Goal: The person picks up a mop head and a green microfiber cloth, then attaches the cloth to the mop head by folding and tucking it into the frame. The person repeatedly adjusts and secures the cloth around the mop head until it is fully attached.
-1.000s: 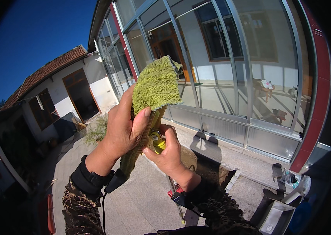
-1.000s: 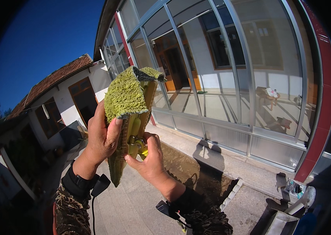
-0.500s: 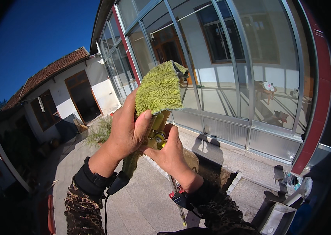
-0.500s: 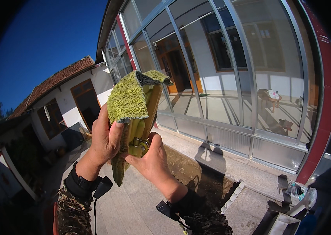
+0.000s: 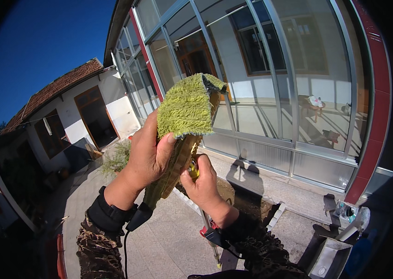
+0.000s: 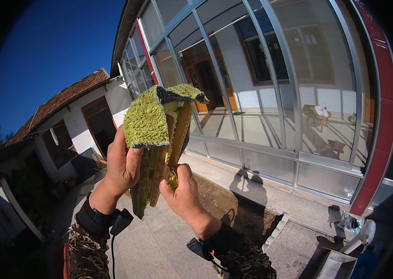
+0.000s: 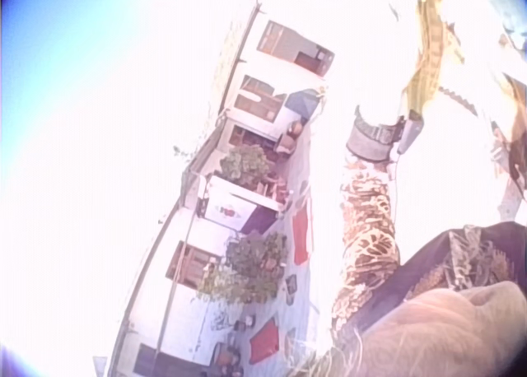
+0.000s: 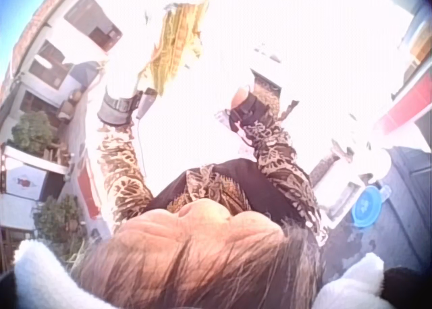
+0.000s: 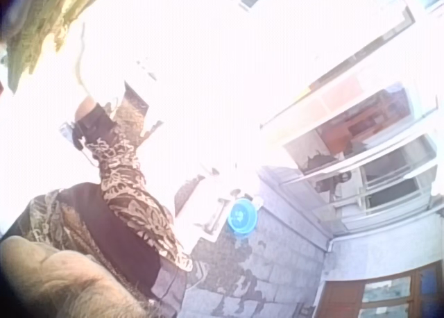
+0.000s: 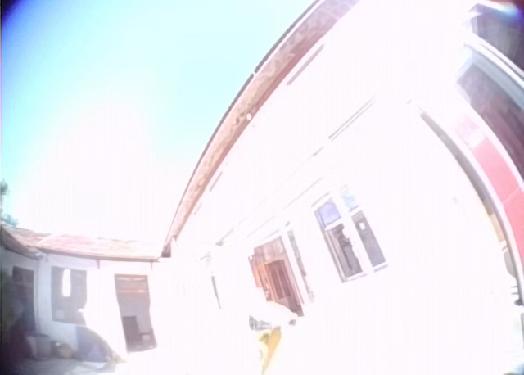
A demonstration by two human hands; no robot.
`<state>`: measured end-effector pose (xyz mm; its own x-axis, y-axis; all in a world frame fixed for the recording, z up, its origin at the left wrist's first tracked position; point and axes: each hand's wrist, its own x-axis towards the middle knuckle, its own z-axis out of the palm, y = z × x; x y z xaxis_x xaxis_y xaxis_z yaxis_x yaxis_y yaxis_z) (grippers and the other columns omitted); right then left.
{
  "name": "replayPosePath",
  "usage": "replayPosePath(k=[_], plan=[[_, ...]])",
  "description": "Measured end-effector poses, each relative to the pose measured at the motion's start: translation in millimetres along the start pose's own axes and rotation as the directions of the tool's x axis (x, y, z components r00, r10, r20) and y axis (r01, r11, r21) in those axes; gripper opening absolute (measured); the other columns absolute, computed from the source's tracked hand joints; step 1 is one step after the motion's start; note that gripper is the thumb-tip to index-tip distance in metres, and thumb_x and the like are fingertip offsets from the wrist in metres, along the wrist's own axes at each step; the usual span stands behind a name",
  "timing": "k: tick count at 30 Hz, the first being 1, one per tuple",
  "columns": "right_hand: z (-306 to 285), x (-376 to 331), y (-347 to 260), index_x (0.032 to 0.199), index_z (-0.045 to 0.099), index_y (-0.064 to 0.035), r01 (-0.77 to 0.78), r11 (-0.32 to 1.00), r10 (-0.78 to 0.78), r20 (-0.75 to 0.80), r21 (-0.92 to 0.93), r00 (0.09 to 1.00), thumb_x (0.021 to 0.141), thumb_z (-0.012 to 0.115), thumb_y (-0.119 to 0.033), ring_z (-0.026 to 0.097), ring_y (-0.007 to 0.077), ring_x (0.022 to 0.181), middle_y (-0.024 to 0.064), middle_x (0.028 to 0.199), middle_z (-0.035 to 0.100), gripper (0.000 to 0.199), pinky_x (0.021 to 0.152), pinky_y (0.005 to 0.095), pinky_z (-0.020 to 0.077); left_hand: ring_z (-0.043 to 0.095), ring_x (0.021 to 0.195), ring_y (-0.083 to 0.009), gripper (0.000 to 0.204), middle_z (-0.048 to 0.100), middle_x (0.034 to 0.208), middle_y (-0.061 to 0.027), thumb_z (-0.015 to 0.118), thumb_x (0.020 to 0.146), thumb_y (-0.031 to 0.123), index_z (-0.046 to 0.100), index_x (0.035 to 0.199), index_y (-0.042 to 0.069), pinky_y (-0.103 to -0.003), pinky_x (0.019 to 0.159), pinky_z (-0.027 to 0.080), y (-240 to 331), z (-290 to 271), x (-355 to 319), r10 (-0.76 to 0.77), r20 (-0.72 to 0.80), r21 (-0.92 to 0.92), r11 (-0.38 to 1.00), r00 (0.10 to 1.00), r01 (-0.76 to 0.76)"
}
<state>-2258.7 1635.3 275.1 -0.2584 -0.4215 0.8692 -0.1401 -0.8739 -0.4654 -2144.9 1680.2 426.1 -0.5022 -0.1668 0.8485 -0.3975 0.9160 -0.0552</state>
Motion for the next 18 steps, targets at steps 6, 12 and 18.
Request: replayPosePath(k=[6,12,18], plan=[[0,-3,2,0.108,0.052,0.0008,0.062,0.997,-0.061,-0.036,0.038,0.997,0.088,0.070,-0.017,0.061,0.0306,0.083,0.0161,0.095,0.061,0.032,0.073,0.0385,0.0497,0.069,0.097,-0.0349,0.052,0.067,0.106,-0.0224,0.060,0.097,0.029,0.045,0.135,-0.002,-0.036,0.083,0.052,6,2,2,0.005,-0.019,-0.038,0.999,1.000,-0.006],[5,-6,-2,0.106,0.052,0.0011,-0.003,0.999,0.006,-0.062,0.043,0.998,0.086,0.072,-0.014,0.062,0.0342,0.085,0.0172,0.095,0.060,0.032,0.074,0.0391,0.0504,0.067,0.071,-0.0403,0.040,0.064,0.079,-0.0198,0.067,0.090,0.023,0.048,0.117,0.001,-0.038,0.063,0.052,17,7,3,-0.068,-0.092,0.060,0.995,0.993,0.073],[6,-8,-6,0.104,0.049,0.0007,-0.028,0.998,0.031,-0.061,0.049,0.998,0.088,0.072,-0.015,0.063,0.0299,0.080,0.0158,0.092,0.062,0.032,0.071,0.0383,0.0506,0.062,0.063,-0.0434,0.038,0.060,0.070,-0.0206,0.067,0.081,0.008,0.046,0.112,0.002,-0.043,0.055,0.049,20,14,2,-0.044,-0.154,0.228,0.971,0.987,0.078]])
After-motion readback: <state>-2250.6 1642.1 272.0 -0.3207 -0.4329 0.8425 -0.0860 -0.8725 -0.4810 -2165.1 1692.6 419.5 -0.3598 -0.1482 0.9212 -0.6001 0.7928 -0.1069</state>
